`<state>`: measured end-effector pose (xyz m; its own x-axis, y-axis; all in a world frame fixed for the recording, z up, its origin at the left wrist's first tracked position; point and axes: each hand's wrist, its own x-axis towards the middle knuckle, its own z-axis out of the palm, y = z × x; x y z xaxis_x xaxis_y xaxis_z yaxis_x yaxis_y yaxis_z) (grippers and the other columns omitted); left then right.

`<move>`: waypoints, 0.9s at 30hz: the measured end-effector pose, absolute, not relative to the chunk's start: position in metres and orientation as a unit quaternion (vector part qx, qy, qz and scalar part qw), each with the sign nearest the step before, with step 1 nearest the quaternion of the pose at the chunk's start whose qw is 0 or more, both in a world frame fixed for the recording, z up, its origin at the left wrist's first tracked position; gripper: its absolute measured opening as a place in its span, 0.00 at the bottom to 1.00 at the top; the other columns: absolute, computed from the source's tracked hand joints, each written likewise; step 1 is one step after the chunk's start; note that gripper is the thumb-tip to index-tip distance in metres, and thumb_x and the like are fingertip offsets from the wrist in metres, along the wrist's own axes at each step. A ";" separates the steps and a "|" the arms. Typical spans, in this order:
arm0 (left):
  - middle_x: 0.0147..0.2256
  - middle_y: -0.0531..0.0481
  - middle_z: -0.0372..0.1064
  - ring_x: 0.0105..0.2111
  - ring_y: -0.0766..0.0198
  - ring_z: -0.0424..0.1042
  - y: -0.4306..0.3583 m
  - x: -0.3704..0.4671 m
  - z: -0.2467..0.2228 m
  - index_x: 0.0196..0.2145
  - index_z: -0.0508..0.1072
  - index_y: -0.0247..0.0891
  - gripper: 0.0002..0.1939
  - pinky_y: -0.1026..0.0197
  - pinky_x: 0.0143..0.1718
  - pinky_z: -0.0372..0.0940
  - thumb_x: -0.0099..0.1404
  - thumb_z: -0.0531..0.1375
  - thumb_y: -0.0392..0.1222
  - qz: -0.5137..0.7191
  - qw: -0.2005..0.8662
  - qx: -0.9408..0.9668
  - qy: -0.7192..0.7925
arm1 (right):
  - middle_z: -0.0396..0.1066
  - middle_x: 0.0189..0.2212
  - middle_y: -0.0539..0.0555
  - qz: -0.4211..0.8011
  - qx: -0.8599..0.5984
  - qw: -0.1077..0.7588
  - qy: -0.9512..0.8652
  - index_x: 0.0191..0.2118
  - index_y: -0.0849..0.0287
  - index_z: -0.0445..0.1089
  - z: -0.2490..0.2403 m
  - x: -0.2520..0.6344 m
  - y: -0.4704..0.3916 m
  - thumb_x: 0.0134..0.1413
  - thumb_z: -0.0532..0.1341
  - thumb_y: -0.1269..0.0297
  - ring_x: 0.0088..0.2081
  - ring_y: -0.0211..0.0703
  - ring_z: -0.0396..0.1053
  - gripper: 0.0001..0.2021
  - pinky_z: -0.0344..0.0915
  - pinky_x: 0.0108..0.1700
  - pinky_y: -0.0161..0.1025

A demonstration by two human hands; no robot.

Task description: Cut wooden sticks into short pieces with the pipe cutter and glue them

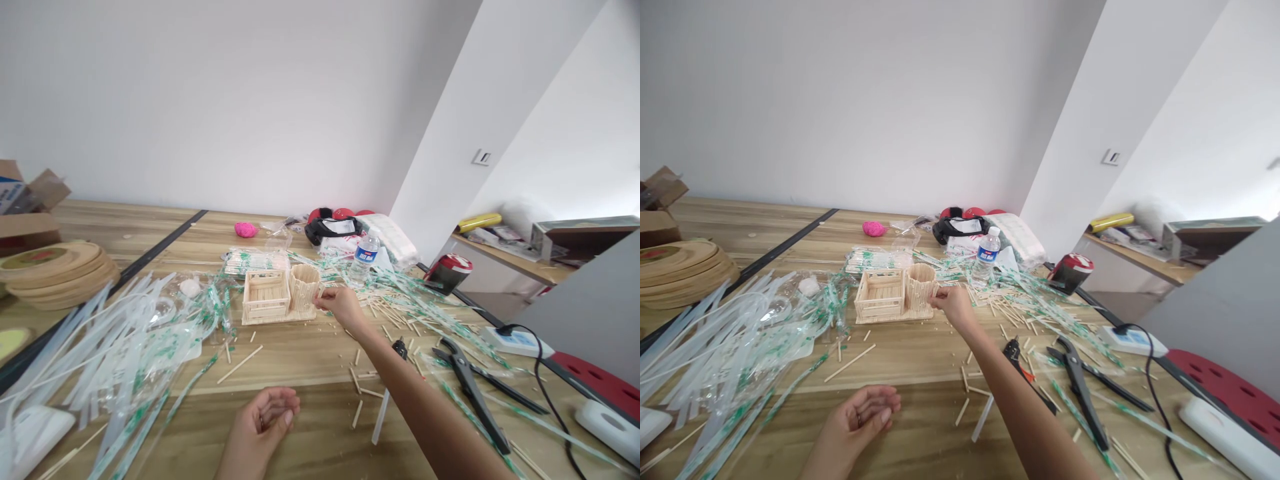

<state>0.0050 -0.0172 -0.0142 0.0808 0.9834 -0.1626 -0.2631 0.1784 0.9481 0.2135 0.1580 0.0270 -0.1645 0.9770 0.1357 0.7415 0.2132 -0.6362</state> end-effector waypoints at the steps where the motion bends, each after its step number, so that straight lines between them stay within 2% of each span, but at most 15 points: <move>1: 0.31 0.43 0.78 0.34 0.56 0.76 -0.017 0.005 -0.014 0.32 0.77 0.38 0.22 0.60 0.35 0.68 0.43 0.69 0.56 0.504 0.617 0.399 0.454 | 0.70 0.39 0.52 0.221 -0.591 0.267 -0.728 0.42 0.63 0.69 0.026 0.213 0.158 0.59 0.58 0.60 0.35 0.40 0.70 0.11 0.69 0.36 0.39; 15: 0.31 0.43 0.79 0.34 0.56 0.76 -0.018 0.006 -0.013 0.31 0.77 0.38 0.21 0.60 0.34 0.68 0.43 0.70 0.54 0.503 0.620 0.392 0.457 | 0.70 0.42 0.53 0.209 -0.623 0.219 -0.722 0.44 0.62 0.69 0.044 0.205 0.160 0.58 0.59 0.60 0.38 0.41 0.70 0.12 0.69 0.38 0.41; 27: 0.31 0.42 0.78 0.33 0.55 0.76 -0.018 0.006 -0.015 0.30 0.77 0.37 0.19 0.59 0.32 0.68 0.44 0.69 0.52 0.504 0.612 0.404 0.456 | 0.70 0.42 0.53 0.188 -0.636 0.209 -0.718 0.44 0.62 0.68 0.040 0.197 0.161 0.59 0.58 0.60 0.38 0.42 0.70 0.12 0.69 0.38 0.41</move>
